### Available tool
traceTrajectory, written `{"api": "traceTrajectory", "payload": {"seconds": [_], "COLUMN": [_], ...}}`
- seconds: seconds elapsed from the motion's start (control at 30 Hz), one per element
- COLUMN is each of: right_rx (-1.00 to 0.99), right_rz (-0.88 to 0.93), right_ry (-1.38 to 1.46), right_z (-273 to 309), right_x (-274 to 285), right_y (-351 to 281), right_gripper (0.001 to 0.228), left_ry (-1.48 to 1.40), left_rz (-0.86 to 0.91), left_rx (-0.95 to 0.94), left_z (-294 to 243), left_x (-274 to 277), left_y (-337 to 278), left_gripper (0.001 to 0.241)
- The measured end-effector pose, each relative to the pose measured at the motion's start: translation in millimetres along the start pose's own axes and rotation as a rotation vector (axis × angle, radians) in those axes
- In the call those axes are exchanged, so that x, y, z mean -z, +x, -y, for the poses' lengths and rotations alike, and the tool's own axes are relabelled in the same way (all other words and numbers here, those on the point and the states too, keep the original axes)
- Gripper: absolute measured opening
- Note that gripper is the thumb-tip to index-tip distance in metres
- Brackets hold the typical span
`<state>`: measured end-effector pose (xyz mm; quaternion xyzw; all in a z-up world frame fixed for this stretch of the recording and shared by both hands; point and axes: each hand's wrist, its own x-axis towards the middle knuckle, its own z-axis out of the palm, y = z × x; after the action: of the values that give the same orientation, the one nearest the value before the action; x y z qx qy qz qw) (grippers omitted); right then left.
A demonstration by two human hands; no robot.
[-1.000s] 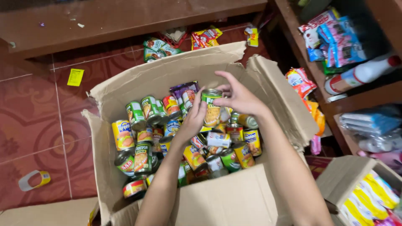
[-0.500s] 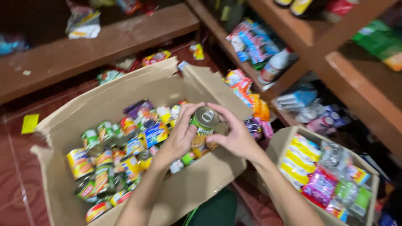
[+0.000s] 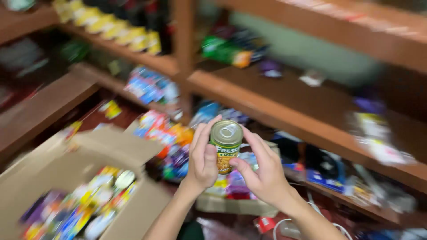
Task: Stocking and organizing various canned goods on pantry shelves from a box on the floor.
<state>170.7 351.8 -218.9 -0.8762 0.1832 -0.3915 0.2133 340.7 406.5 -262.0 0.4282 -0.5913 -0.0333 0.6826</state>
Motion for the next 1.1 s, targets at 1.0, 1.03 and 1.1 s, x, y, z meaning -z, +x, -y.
{"api": "traceTrajectory", "payload": {"seconds": [1.0,1.03,1.1], "right_rx": [-0.374,-0.429,-0.486], "right_rz": [-0.405,-0.403,-0.400], "right_ry": [0.184,0.176,0.172], "right_z": [-202,-203,-212], "right_x": [467,470,471], "right_y": [101,107,113], "right_gripper": [0.055,0.056,0.057], "left_ry": [-0.063,-0.004,0.058], "left_rz": [0.178,0.240,0.304], "left_rx": [-0.328,-0.273,-0.214], "left_z": [-74,-73,-71], "left_x": [-453,-456,-457], "left_y": [302,303,298], "left_gripper": [0.037,0.028,0.019]}}
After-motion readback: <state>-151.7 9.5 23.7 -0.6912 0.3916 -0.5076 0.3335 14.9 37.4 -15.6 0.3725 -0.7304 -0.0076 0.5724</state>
